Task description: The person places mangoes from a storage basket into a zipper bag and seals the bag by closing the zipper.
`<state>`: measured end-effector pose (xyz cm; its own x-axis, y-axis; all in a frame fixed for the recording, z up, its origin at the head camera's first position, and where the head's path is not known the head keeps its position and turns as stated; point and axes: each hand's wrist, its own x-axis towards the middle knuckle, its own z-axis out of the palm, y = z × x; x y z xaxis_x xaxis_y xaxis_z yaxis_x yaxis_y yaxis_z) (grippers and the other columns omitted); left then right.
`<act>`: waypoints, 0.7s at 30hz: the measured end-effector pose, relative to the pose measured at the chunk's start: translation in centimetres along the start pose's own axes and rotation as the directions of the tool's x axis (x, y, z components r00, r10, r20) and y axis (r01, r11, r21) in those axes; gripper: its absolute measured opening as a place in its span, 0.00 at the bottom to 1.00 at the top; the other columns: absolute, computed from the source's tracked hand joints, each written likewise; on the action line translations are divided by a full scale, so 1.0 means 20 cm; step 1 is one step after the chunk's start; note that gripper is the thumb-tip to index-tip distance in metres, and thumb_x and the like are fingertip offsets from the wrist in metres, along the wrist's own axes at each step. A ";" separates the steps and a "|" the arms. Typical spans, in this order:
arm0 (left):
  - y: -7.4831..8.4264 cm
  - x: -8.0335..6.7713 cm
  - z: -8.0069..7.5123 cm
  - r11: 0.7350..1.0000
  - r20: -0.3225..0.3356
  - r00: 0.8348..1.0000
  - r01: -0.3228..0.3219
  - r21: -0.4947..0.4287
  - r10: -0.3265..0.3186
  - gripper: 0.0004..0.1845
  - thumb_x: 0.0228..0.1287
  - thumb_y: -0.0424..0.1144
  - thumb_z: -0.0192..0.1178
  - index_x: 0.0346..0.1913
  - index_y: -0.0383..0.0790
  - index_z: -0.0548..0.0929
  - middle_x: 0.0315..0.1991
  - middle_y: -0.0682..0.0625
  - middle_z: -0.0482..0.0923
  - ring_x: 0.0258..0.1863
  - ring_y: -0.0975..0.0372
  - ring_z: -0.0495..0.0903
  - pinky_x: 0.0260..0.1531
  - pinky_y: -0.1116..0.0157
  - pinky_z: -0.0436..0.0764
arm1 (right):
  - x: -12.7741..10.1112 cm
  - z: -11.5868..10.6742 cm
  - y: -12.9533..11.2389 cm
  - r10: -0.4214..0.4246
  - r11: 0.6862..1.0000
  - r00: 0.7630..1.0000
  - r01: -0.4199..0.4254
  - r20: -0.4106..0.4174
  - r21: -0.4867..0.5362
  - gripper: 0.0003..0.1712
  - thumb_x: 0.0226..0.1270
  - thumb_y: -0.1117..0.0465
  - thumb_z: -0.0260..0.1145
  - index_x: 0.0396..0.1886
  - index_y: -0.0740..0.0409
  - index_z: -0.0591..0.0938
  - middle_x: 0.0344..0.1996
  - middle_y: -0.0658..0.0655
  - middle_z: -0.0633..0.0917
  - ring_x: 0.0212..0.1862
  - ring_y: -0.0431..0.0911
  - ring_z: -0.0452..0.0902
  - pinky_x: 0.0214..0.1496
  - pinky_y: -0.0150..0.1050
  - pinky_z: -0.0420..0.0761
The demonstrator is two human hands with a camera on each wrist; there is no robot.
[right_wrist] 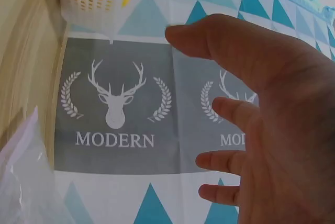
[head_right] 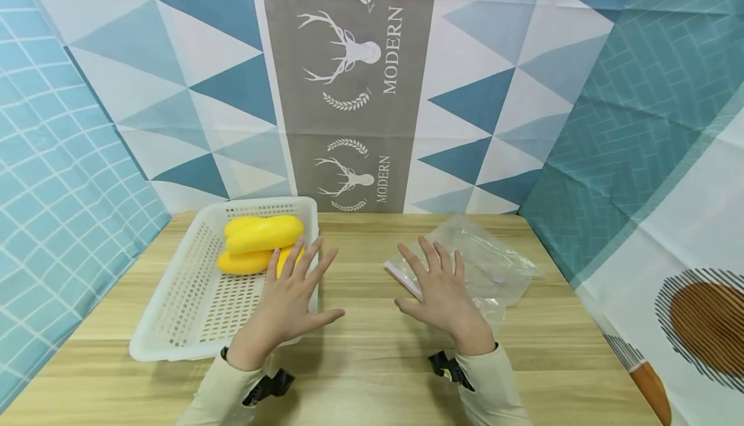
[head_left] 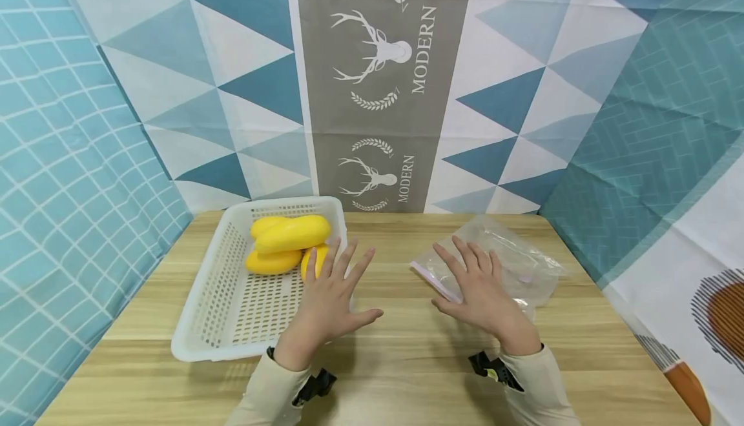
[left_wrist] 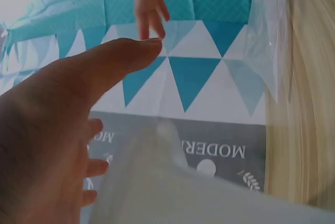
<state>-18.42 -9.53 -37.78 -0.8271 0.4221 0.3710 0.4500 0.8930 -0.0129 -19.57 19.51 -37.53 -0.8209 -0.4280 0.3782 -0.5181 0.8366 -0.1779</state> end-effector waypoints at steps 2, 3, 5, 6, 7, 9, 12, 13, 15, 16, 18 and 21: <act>0.01 0.01 0.00 0.999 -0.060 0.997 -0.039 0.017 0.040 0.52 0.52 0.73 0.60 0.78 0.52 0.59 0.77 0.42 0.54 0.76 0.45 0.47 0.68 0.38 0.49 | 0.00 0.00 0.01 -0.026 1.000 0.999 0.025 -0.024 -0.016 0.50 0.55 0.46 0.74 0.75 0.51 0.63 0.71 0.69 0.62 0.69 0.69 0.55 0.64 0.73 0.50; 0.02 0.02 0.01 0.998 -0.087 0.994 -0.058 0.025 0.060 0.52 0.52 0.73 0.60 0.77 0.52 0.60 0.76 0.42 0.55 0.75 0.44 0.49 0.67 0.38 0.50 | 0.00 -0.01 0.02 -0.032 0.999 0.999 0.032 -0.024 -0.028 0.49 0.55 0.47 0.74 0.75 0.51 0.63 0.70 0.69 0.63 0.68 0.69 0.56 0.64 0.72 0.52; 0.04 0.03 0.01 0.995 -0.131 0.986 -0.097 0.030 0.100 0.51 0.52 0.71 0.61 0.76 0.51 0.62 0.75 0.41 0.57 0.74 0.44 0.53 0.67 0.37 0.52 | 0.00 -0.01 0.03 -0.038 0.998 0.999 0.038 -0.011 -0.045 0.49 0.54 0.48 0.74 0.74 0.52 0.64 0.69 0.70 0.64 0.67 0.69 0.58 0.64 0.71 0.53; 0.05 0.03 0.01 0.993 -0.146 0.982 -0.115 0.034 0.119 0.51 0.52 0.71 0.62 0.76 0.50 0.63 0.74 0.41 0.57 0.73 0.43 0.54 0.67 0.37 0.53 | 0.00 -0.01 0.04 -0.039 0.998 0.999 0.039 0.000 -0.053 0.48 0.54 0.48 0.74 0.74 0.52 0.64 0.69 0.70 0.65 0.67 0.69 0.59 0.64 0.71 0.53; 0.06 0.04 0.02 0.991 -0.153 0.979 -0.129 0.038 0.134 0.50 0.52 0.70 0.62 0.76 0.50 0.63 0.74 0.41 0.57 0.73 0.44 0.54 0.67 0.37 0.53 | 0.00 0.00 0.05 -0.039 0.997 0.999 0.039 0.010 -0.060 0.48 0.54 0.48 0.74 0.73 0.52 0.65 0.68 0.70 0.65 0.67 0.69 0.59 0.64 0.71 0.53; 0.08 0.04 0.02 0.987 -0.158 0.974 -0.157 0.047 0.162 0.49 0.53 0.69 0.62 0.75 0.49 0.64 0.74 0.41 0.58 0.72 0.44 0.56 0.66 0.37 0.55 | -0.01 0.00 0.07 -0.047 0.996 0.999 0.049 0.025 -0.073 0.46 0.54 0.49 0.73 0.72 0.54 0.67 0.67 0.71 0.66 0.65 0.69 0.61 0.64 0.71 0.55; 0.12 0.05 0.04 0.980 -0.157 0.968 -0.189 0.058 0.196 0.48 0.53 0.69 0.63 0.74 0.49 0.65 0.73 0.41 0.60 0.72 0.45 0.57 0.65 0.39 0.58 | -0.01 0.03 0.10 -0.067 0.993 0.997 0.071 0.044 -0.096 0.43 0.54 0.50 0.73 0.69 0.56 0.70 0.64 0.72 0.68 0.62 0.69 0.64 0.62 0.70 0.58; 0.13 0.06 0.05 0.978 -0.156 0.965 -0.201 0.059 0.208 0.48 0.53 0.68 0.63 0.74 0.49 0.66 0.73 0.41 0.60 0.72 0.46 0.57 0.65 0.39 0.59 | -0.01 0.04 0.12 -0.075 0.991 0.996 0.081 0.051 -0.109 0.42 0.54 0.51 0.73 0.68 0.57 0.71 0.63 0.72 0.69 0.62 0.69 0.65 0.61 0.70 0.59; 0.15 0.06 0.06 0.972 -0.150 0.961 -0.226 0.067 0.234 0.48 0.53 0.68 0.63 0.74 0.48 0.66 0.72 0.41 0.61 0.72 0.46 0.58 0.65 0.40 0.60 | -0.02 0.05 0.14 -0.093 0.987 0.993 0.101 0.067 -0.127 0.40 0.54 0.52 0.73 0.66 0.58 0.72 0.61 0.72 0.71 0.60 0.69 0.66 0.59 0.70 0.61; 0.17 0.06 0.07 0.969 -0.147 0.958 -0.238 0.069 0.246 0.48 0.53 0.68 0.62 0.74 0.48 0.66 0.72 0.41 0.62 0.72 0.46 0.58 0.65 0.41 0.60 | -0.02 0.06 0.15 -0.097 0.985 0.992 0.107 0.080 -0.139 0.40 0.53 0.51 0.73 0.66 0.58 0.73 0.60 0.71 0.71 0.59 0.68 0.67 0.59 0.69 0.62; 0.19 0.06 0.08 0.962 -0.139 0.953 -0.261 0.083 0.271 0.48 0.54 0.69 0.62 0.74 0.48 0.66 0.72 0.41 0.62 0.71 0.46 0.59 0.65 0.42 0.61 | -0.02 0.08 0.18 -0.102 0.980 0.989 0.118 0.106 -0.160 0.39 0.53 0.52 0.73 0.65 0.59 0.73 0.59 0.71 0.72 0.59 0.67 0.68 0.58 0.69 0.62; 0.22 0.06 0.11 0.952 -0.121 0.946 -0.291 0.092 0.300 0.48 0.55 0.69 0.61 0.74 0.48 0.65 0.72 0.42 0.63 0.71 0.46 0.60 0.65 0.43 0.63 | -0.03 0.10 0.21 -0.103 0.974 0.984 0.130 0.145 -0.187 0.37 0.53 0.53 0.72 0.63 0.58 0.73 0.58 0.69 0.72 0.58 0.66 0.68 0.58 0.68 0.63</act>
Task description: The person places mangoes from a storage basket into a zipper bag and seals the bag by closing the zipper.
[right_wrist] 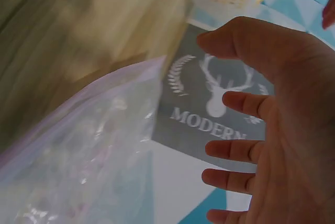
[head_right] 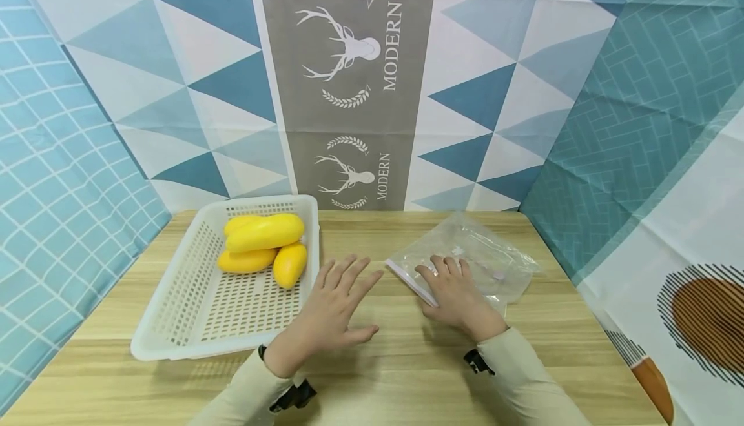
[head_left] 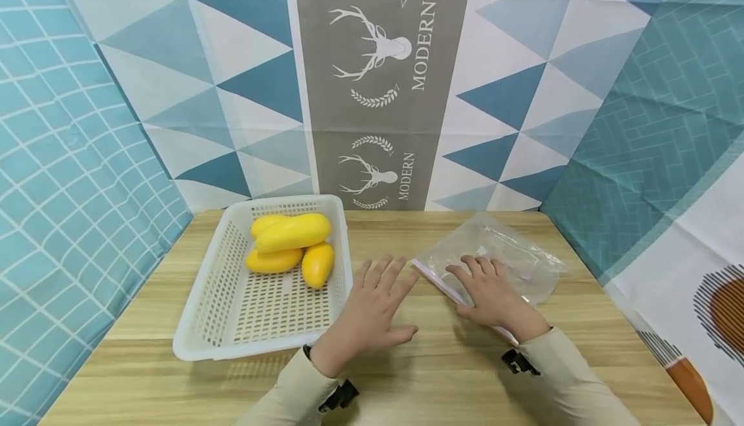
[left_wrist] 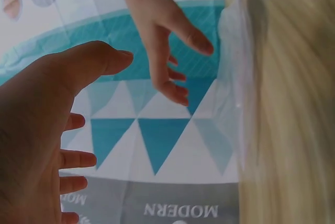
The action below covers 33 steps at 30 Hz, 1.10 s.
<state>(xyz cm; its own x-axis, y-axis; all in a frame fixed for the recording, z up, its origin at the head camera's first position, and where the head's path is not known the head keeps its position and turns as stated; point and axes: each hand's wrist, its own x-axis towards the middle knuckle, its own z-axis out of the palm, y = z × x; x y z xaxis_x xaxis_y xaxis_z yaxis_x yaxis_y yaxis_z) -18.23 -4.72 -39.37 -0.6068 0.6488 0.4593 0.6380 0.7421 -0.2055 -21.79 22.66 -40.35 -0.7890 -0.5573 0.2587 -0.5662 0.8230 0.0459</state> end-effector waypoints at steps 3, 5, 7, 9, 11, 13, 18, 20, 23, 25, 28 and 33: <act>0.03 0.01 0.02 0.999 0.016 1.000 -0.019 -0.028 0.019 0.47 0.55 0.69 0.61 0.74 0.49 0.64 0.71 0.43 0.63 0.71 0.47 0.61 0.64 0.43 0.64 | 0.00 0.02 0.02 -0.008 1.000 0.999 0.009 0.031 -0.024 0.34 0.55 0.53 0.72 0.61 0.58 0.74 0.57 0.68 0.72 0.57 0.65 0.68 0.56 0.67 0.64; 0.05 0.01 0.03 0.998 0.039 0.999 -0.028 -0.052 0.031 0.47 0.55 0.68 0.61 0.75 0.50 0.64 0.72 0.43 0.63 0.71 0.48 0.61 0.65 0.44 0.63 | 0.00 0.02 0.04 -0.015 0.999 0.999 0.017 0.046 -0.032 0.31 0.57 0.52 0.72 0.59 0.58 0.75 0.54 0.66 0.72 0.55 0.64 0.68 0.53 0.66 0.66; 0.07 0.02 0.05 0.997 0.069 0.997 -0.036 -0.065 0.040 0.47 0.56 0.68 0.61 0.75 0.50 0.63 0.72 0.44 0.63 0.71 0.49 0.61 0.66 0.44 0.62 | 0.01 0.03 0.05 -0.022 0.998 0.998 0.025 0.057 -0.050 0.28 0.58 0.52 0.72 0.56 0.57 0.75 0.50 0.63 0.72 0.52 0.61 0.68 0.51 0.64 0.67; 0.09 0.02 0.07 0.997 0.099 0.994 -0.047 -0.068 0.053 0.46 0.56 0.68 0.61 0.75 0.51 0.64 0.71 0.44 0.64 0.71 0.49 0.61 0.67 0.45 0.62 | 0.01 0.04 0.06 -0.033 0.996 0.998 0.037 0.061 -0.081 0.26 0.57 0.51 0.71 0.52 0.57 0.76 0.45 0.60 0.73 0.47 0.58 0.69 0.47 0.61 0.68; 0.10 0.03 0.09 0.996 0.122 0.990 -0.059 -0.069 0.067 0.45 0.57 0.68 0.61 0.74 0.51 0.65 0.70 0.45 0.66 0.70 0.50 0.62 0.66 0.45 0.62 | 0.01 0.06 0.08 -0.041 0.993 0.997 0.048 0.072 -0.109 0.24 0.58 0.49 0.70 0.49 0.57 0.77 0.42 0.58 0.73 0.44 0.56 0.69 0.44 0.58 0.69; 0.11 0.03 0.11 0.995 0.140 0.987 -0.071 -0.066 0.080 0.43 0.57 0.68 0.61 0.72 0.51 0.67 0.69 0.45 0.67 0.70 0.50 0.62 0.66 0.46 0.63 | 0.02 0.08 0.09 -0.044 0.989 0.995 0.056 0.088 -0.140 0.23 0.59 0.47 0.70 0.46 0.57 0.77 0.39 0.57 0.73 0.42 0.55 0.69 0.41 0.56 0.69; 0.14 0.03 0.15 0.994 0.169 0.980 -0.091 -0.066 0.101 0.40 0.58 0.67 0.61 0.70 0.53 0.69 0.67 0.46 0.68 0.69 0.51 0.63 0.66 0.46 0.63 | 0.03 0.11 0.09 -0.043 0.978 0.986 0.074 0.158 -0.194 0.22 0.61 0.43 0.68 0.40 0.56 0.76 0.37 0.57 0.73 0.41 0.54 0.69 0.39 0.53 0.70; 0.14 0.03 0.16 0.994 0.174 0.979 -0.095 -0.063 0.104 0.40 0.58 0.67 0.61 0.70 0.53 0.69 0.66 0.46 0.69 0.69 0.51 0.63 0.66 0.46 0.63 | 0.05 0.13 0.09 -0.045 0.974 0.983 0.083 0.178 -0.210 0.22 0.61 0.43 0.68 0.38 0.56 0.75 0.37 0.57 0.73 0.41 0.54 0.70 0.39 0.52 0.70; 0.14 0.03 0.17 0.993 0.178 0.978 -0.101 -0.058 0.110 0.40 0.59 0.67 0.60 0.71 0.52 0.69 0.65 0.47 0.69 0.69 0.51 0.64 0.66 0.46 0.63 | 0.06 0.15 0.09 -0.049 0.974 0.979 0.091 0.197 -0.209 0.21 0.60 0.44 0.67 0.37 0.56 0.75 0.37 0.58 0.73 0.42 0.54 0.70 0.40 0.52 0.71; 0.15 0.03 0.17 0.993 0.184 0.977 -0.103 -0.059 0.112 0.40 0.59 0.66 0.60 0.71 0.52 0.68 0.65 0.47 0.69 0.69 0.51 0.64 0.66 0.46 0.64 | 0.06 0.16 0.09 -0.053 0.975 0.977 0.094 0.205 -0.199 0.18 0.61 0.47 0.66 0.36 0.56 0.74 0.37 0.57 0.73 0.42 0.55 0.70 0.41 0.53 0.70; 0.15 0.03 0.18 0.993 0.192 0.975 -0.104 -0.060 0.114 0.39 0.60 0.66 0.60 0.71 0.52 0.68 0.65 0.47 0.69 0.69 0.51 0.64 0.66 0.46 0.64 | 0.06 0.18 0.10 -0.054 0.979 0.975 0.095 0.215 -0.183 0.14 0.63 0.51 0.65 0.35 0.56 0.73 0.37 0.57 0.72 0.42 0.55 0.69 0.44 0.54 0.70; 0.15 0.02 0.18 0.993 0.203 0.973 -0.104 -0.056 0.113 0.40 0.60 0.67 0.59 0.71 0.53 0.67 0.65 0.48 0.69 0.69 0.51 0.63 0.66 0.46 0.63 | 0.06 0.20 0.10 -0.065 0.977 0.977 0.104 0.201 -0.188 0.10 0.66 0.56 0.62 0.34 0.57 0.73 0.36 0.57 0.72 0.43 0.55 0.70 0.46 0.56 0.72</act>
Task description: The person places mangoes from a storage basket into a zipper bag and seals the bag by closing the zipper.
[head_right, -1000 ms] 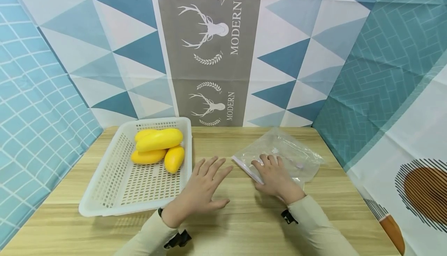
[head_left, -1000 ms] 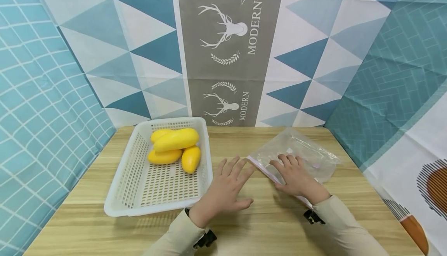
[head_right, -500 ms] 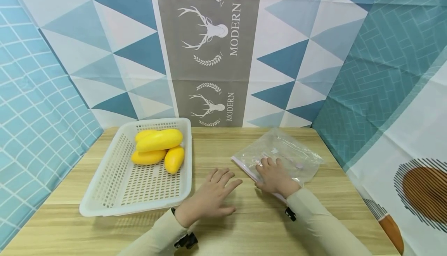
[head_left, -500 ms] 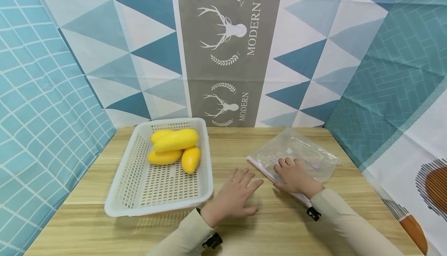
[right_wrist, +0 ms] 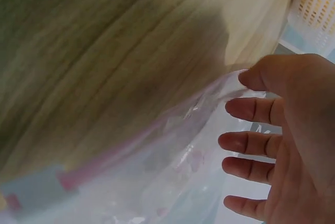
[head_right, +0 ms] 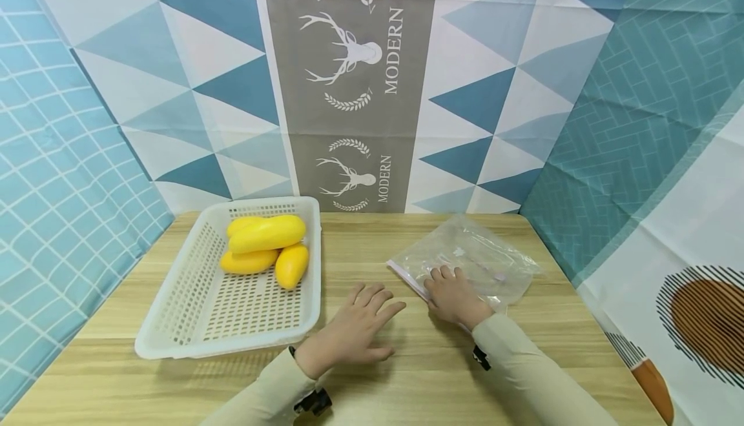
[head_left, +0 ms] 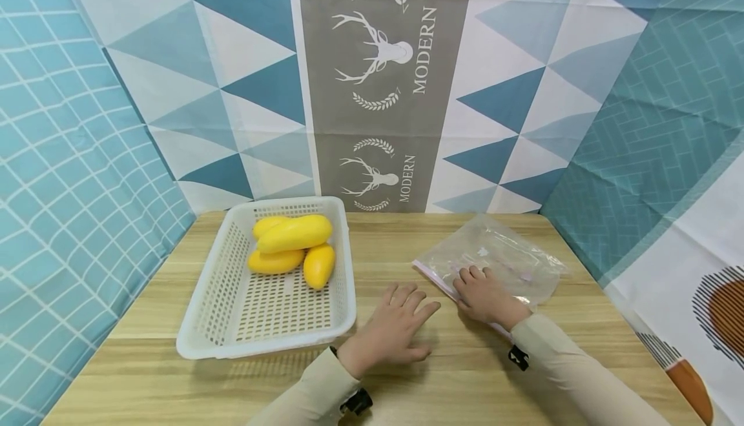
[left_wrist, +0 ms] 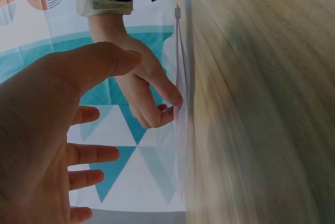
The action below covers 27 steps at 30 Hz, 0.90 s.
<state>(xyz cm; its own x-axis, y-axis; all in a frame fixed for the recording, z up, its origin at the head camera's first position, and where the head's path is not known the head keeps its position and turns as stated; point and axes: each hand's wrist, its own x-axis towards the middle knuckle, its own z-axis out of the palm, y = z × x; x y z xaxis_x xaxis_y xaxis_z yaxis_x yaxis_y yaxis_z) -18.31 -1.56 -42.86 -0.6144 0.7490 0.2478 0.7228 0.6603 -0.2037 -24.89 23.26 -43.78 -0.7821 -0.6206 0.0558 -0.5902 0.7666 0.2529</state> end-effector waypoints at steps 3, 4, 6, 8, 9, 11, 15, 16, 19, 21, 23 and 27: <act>0.00 0.00 0.00 1.000 -0.005 1.000 0.000 -0.003 0.000 0.40 0.60 0.66 0.59 0.71 0.52 0.67 0.65 0.47 0.70 0.69 0.51 0.63 0.66 0.46 0.63 | 0.00 0.00 0.00 -0.010 1.000 0.999 0.010 -0.036 -0.006 0.10 0.68 0.57 0.62 0.34 0.58 0.74 0.36 0.58 0.73 0.42 0.56 0.71 0.45 0.57 0.72; 0.00 0.00 0.00 1.000 -0.007 1.000 0.000 -0.006 0.000 0.40 0.60 0.66 0.60 0.71 0.52 0.67 0.65 0.47 0.70 0.69 0.51 0.64 0.66 0.46 0.63 | 0.00 0.00 0.00 -0.014 1.000 0.999 0.013 -0.048 -0.007 0.10 0.69 0.57 0.62 0.34 0.59 0.74 0.36 0.58 0.73 0.42 0.56 0.71 0.45 0.57 0.73; -0.01 0.00 0.01 1.000 -0.010 1.000 0.000 -0.016 0.000 0.40 0.60 0.66 0.60 0.71 0.52 0.67 0.65 0.47 0.69 0.69 0.50 0.64 0.66 0.46 0.63 | 0.00 0.00 0.00 -0.013 1.000 0.998 0.012 -0.068 -0.011 0.10 0.69 0.57 0.62 0.36 0.59 0.74 0.36 0.58 0.73 0.41 0.55 0.70 0.43 0.56 0.73; -0.01 0.01 0.01 1.000 -0.011 1.000 0.003 -0.030 -0.003 0.40 0.59 0.66 0.61 0.71 0.51 0.67 0.66 0.46 0.69 0.69 0.50 0.63 0.66 0.45 0.62 | 0.00 0.00 0.00 -0.006 1.000 0.996 0.005 -0.090 -0.007 0.09 0.69 0.58 0.63 0.37 0.59 0.74 0.36 0.58 0.72 0.40 0.55 0.69 0.42 0.54 0.73; -0.01 0.01 0.01 0.999 -0.012 1.000 0.004 -0.035 -0.005 0.40 0.59 0.66 0.61 0.71 0.51 0.67 0.66 0.46 0.68 0.69 0.50 0.63 0.66 0.45 0.62 | 0.00 0.00 0.00 0.000 1.000 0.995 0.000 -0.102 0.000 0.09 0.69 0.58 0.62 0.37 0.59 0.74 0.36 0.57 0.72 0.40 0.55 0.69 0.41 0.54 0.73; -0.02 0.01 0.01 0.999 -0.022 1.000 0.009 -0.046 -0.010 0.41 0.58 0.65 0.62 0.71 0.51 0.67 0.67 0.45 0.68 0.69 0.50 0.63 0.67 0.45 0.61 | 0.00 -0.01 0.01 0.011 1.000 0.989 -0.009 -0.147 0.015 0.08 0.69 0.58 0.63 0.37 0.57 0.73 0.36 0.57 0.72 0.39 0.54 0.69 0.39 0.53 0.73; -0.03 0.02 0.01 0.998 -0.063 0.998 0.014 -0.054 -0.018 0.43 0.56 0.65 0.64 0.71 0.50 0.68 0.68 0.44 0.67 0.70 0.49 0.63 0.67 0.45 0.61 | 0.00 -0.05 0.02 0.028 0.999 0.973 -0.019 -0.230 0.045 0.08 0.67 0.58 0.63 0.34 0.55 0.73 0.34 0.56 0.72 0.37 0.54 0.68 0.36 0.52 0.71; -0.04 0.02 0.01 0.999 -0.072 0.997 0.016 -0.051 -0.019 0.42 0.55 0.65 0.64 0.71 0.50 0.69 0.68 0.44 0.67 0.70 0.49 0.62 0.67 0.45 0.61 | 0.00 -0.05 0.02 0.032 0.999 0.970 -0.020 -0.242 0.051 0.08 0.67 0.58 0.63 0.33 0.55 0.73 0.33 0.55 0.72 0.36 0.54 0.68 0.35 0.51 0.71; -0.04 0.02 0.00 0.999 -0.085 0.996 0.017 -0.044 -0.021 0.42 0.56 0.65 0.64 0.71 0.51 0.69 0.69 0.45 0.66 0.71 0.49 0.61 0.68 0.45 0.59 | 0.00 -0.08 0.03 0.043 0.996 0.970 -0.024 -0.239 0.083 0.09 0.69 0.59 0.61 0.31 0.53 0.71 0.31 0.53 0.70 0.33 0.51 0.65 0.33 0.48 0.68; -0.04 0.03 -0.01 0.999 -0.091 0.996 0.019 -0.036 -0.022 0.42 0.56 0.65 0.64 0.71 0.51 0.69 0.69 0.45 0.66 0.71 0.49 0.61 0.68 0.45 0.59 | -0.01 -0.10 0.03 0.046 0.994 0.971 -0.023 -0.235 0.103 0.10 0.70 0.59 0.60 0.29 0.52 0.69 0.29 0.51 0.69 0.32 0.50 0.63 0.32 0.46 0.65; -0.05 0.03 -0.01 0.999 -0.103 0.994 0.019 -0.046 -0.024 0.42 0.55 0.65 0.64 0.71 0.51 0.69 0.69 0.45 0.66 0.71 0.49 0.61 0.68 0.45 0.59 | -0.02 -0.13 0.03 0.050 0.992 0.972 -0.023 -0.228 0.120 0.11 0.71 0.59 0.59 0.28 0.52 0.68 0.27 0.50 0.67 0.30 0.49 0.61 0.31 0.44 0.63; -0.05 0.04 -0.01 0.998 -0.132 0.991 0.021 -0.064 -0.029 0.42 0.55 0.63 0.65 0.71 0.50 0.68 0.69 0.45 0.66 0.71 0.49 0.60 0.68 0.45 0.58 | -0.03 -0.20 0.02 0.063 0.988 0.973 -0.029 -0.223 0.152 0.11 0.72 0.60 0.58 0.28 0.51 0.68 0.25 0.49 0.67 0.29 0.48 0.60 0.31 0.43 0.61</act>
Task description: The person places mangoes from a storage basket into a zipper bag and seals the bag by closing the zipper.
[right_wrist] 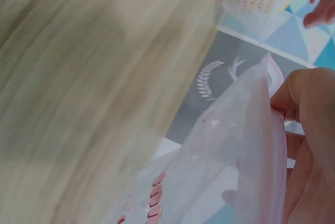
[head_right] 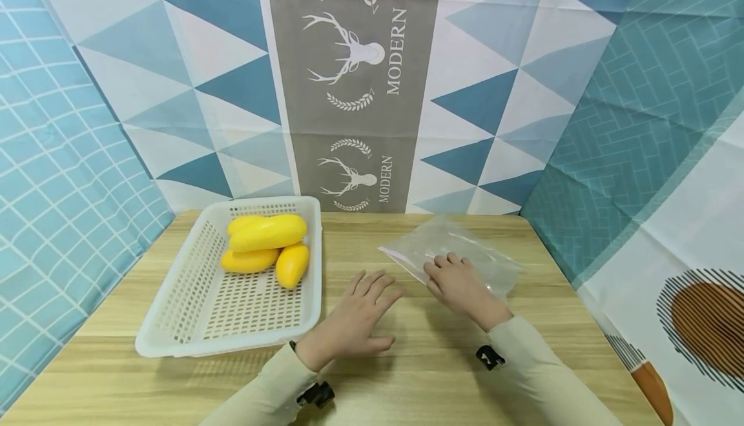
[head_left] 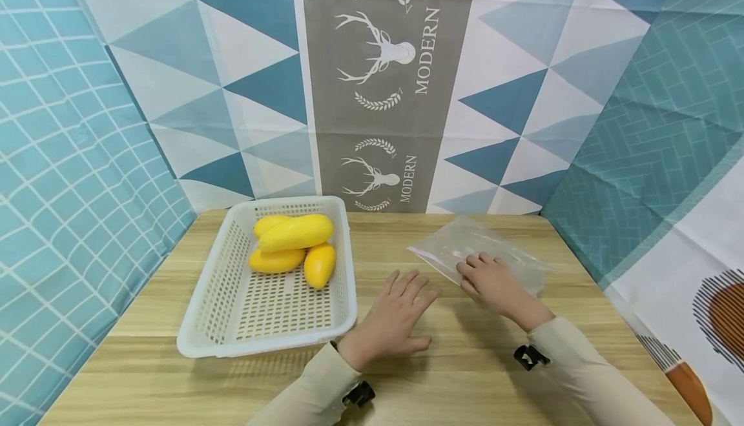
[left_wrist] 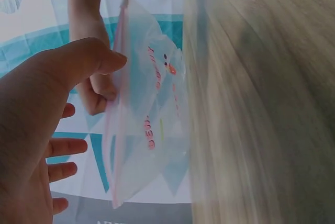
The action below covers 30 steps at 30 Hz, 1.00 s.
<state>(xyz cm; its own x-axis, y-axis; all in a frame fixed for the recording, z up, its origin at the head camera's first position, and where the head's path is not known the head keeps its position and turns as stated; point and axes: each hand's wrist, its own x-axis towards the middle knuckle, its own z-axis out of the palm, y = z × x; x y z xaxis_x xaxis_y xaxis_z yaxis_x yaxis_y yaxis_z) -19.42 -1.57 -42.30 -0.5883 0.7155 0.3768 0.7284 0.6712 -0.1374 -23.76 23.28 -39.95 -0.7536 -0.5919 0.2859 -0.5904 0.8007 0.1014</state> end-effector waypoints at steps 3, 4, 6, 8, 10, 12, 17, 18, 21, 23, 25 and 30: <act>0.00 0.01 -0.01 1.000 -0.027 1.000 0.001 -0.002 -0.001 0.41 0.56 0.61 0.65 0.71 0.49 0.69 0.69 0.44 0.65 0.71 0.49 0.59 0.69 0.45 0.58 | -0.01 -0.05 -0.02 0.006 0.999 1.000 -0.006 -0.012 0.034 0.12 0.72 0.61 0.58 0.27 0.50 0.68 0.24 0.48 0.66 0.28 0.46 0.60 0.31 0.42 0.61; 0.00 0.01 -0.01 1.000 -0.038 0.999 -0.001 0.003 0.001 0.41 0.56 0.61 0.64 0.71 0.49 0.69 0.69 0.44 0.65 0.72 0.49 0.59 0.69 0.45 0.58 | -0.01 -0.07 -0.02 0.005 0.999 1.000 -0.004 -0.020 0.045 0.12 0.72 0.62 0.57 0.27 0.49 0.68 0.23 0.47 0.66 0.28 0.46 0.60 0.30 0.41 0.60; 0.00 0.01 -0.01 1.000 -0.066 0.998 -0.006 0.012 0.007 0.40 0.57 0.60 0.64 0.71 0.50 0.70 0.69 0.44 0.64 0.72 0.49 0.58 0.69 0.46 0.58 | -0.01 -0.10 -0.03 -0.004 0.998 0.999 0.006 -0.038 0.060 0.12 0.71 0.62 0.58 0.27 0.49 0.68 0.22 0.46 0.66 0.27 0.45 0.60 0.30 0.40 0.61; 0.00 0.02 -0.02 0.999 -0.098 0.995 -0.012 0.033 0.015 0.39 0.57 0.60 0.64 0.71 0.50 0.70 0.70 0.44 0.64 0.72 0.49 0.58 0.69 0.46 0.58 | -0.02 -0.13 -0.04 -0.012 0.997 0.999 0.016 -0.051 0.070 0.12 0.71 0.63 0.58 0.27 0.49 0.68 0.22 0.45 0.66 0.27 0.44 0.59 0.29 0.39 0.61; 0.00 0.02 -0.02 0.998 -0.124 0.992 -0.018 0.054 0.025 0.38 0.57 0.60 0.64 0.70 0.51 0.71 0.70 0.45 0.63 0.72 0.49 0.57 0.69 0.47 0.58 | -0.02 -0.15 -0.05 -0.021 0.997 0.998 0.026 -0.061 0.075 0.11 0.70 0.63 0.58 0.27 0.49 0.69 0.22 0.44 0.66 0.27 0.43 0.60 0.29 0.39 0.61; 0.01 0.03 -0.03 0.997 -0.150 0.988 -0.025 0.067 0.035 0.38 0.56 0.59 0.65 0.69 0.52 0.71 0.69 0.45 0.64 0.72 0.50 0.58 0.69 0.48 0.58 | -0.02 -0.16 -0.07 -0.030 0.996 0.997 0.035 -0.070 0.080 0.11 0.70 0.63 0.58 0.27 0.49 0.70 0.22 0.44 0.66 0.27 0.43 0.60 0.29 0.38 0.61; 0.01 0.04 -0.04 0.995 -0.179 0.982 -0.040 0.092 0.056 0.38 0.56 0.59 0.65 0.69 0.52 0.71 0.68 0.46 0.65 0.71 0.51 0.59 0.69 0.49 0.59 | -0.02 -0.20 -0.09 -0.058 0.994 0.993 0.067 -0.100 0.086 0.10 0.69 0.63 0.59 0.27 0.48 0.71 0.23 0.43 0.66 0.28 0.41 0.59 0.30 0.37 0.61; 0.01 0.04 -0.04 0.995 -0.183 0.981 -0.044 0.092 0.060 0.37 0.56 0.58 0.65 0.69 0.52 0.70 0.68 0.46 0.66 0.71 0.51 0.59 0.68 0.49 0.59 | -0.02 -0.21 -0.10 -0.064 0.993 0.992 0.074 -0.106 0.088 0.10 0.69 0.63 0.59 0.27 0.48 0.71 0.23 0.43 0.66 0.28 0.41 0.59 0.30 0.37 0.61; 0.01 0.04 -0.05 0.994 -0.204 0.976 -0.055 0.093 0.073 0.37 0.55 0.57 0.65 0.68 0.51 0.70 0.67 0.47 0.66 0.70 0.50 0.60 0.68 0.49 0.58 | -0.02 -0.23 -0.12 -0.080 0.991 0.990 0.092 -0.120 0.096 0.10 0.69 0.63 0.59 0.27 0.48 0.71 0.23 0.42 0.66 0.28 0.41 0.60 0.30 0.37 0.62; 0.01 0.05 -0.05 0.994 -0.217 0.973 -0.060 0.090 0.078 0.36 0.55 0.56 0.65 0.68 0.51 0.71 0.66 0.47 0.67 0.70 0.51 0.60 0.68 0.49 0.58 | -0.02 -0.25 -0.13 -0.090 0.989 0.988 0.103 -0.129 0.102 0.10 0.68 0.63 0.60 0.27 0.48 0.71 0.23 0.42 0.67 0.28 0.41 0.60 0.30 0.37 0.62; 0.02 0.05 -0.05 0.994 -0.228 0.970 -0.060 0.090 0.080 0.35 0.56 0.55 0.65 0.67 0.51 0.72 0.66 0.48 0.68 0.69 0.51 0.61 0.68 0.48 0.58 | -0.02 -0.26 -0.14 -0.100 0.988 0.985 0.115 -0.138 0.107 0.09 0.68 0.64 0.60 0.28 0.48 0.72 0.23 0.42 0.67 0.28 0.41 0.60 0.30 0.37 0.63; 0.02 0.06 -0.06 0.994 -0.260 0.962 -0.058 0.088 0.079 0.29 0.57 0.54 0.66 0.62 0.53 0.76 0.61 0.50 0.71 0.66 0.53 0.63 0.66 0.47 0.60 | -0.02 -0.28 -0.15 -0.129 0.982 0.976 0.151 -0.176 0.116 0.09 0.66 0.64 0.61 0.28 0.48 0.73 0.23 0.41 0.67 0.28 0.40 0.59 0.30 0.35 0.63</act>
<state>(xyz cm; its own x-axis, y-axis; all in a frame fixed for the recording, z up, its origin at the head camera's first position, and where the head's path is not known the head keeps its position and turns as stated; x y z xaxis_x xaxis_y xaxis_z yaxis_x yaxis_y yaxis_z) -19.39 -0.66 -40.85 -0.4174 0.6916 0.5895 0.7278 0.6428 -0.2388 -20.03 21.62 -35.13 -0.6085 -0.6648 0.4333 -0.7267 0.6862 0.0322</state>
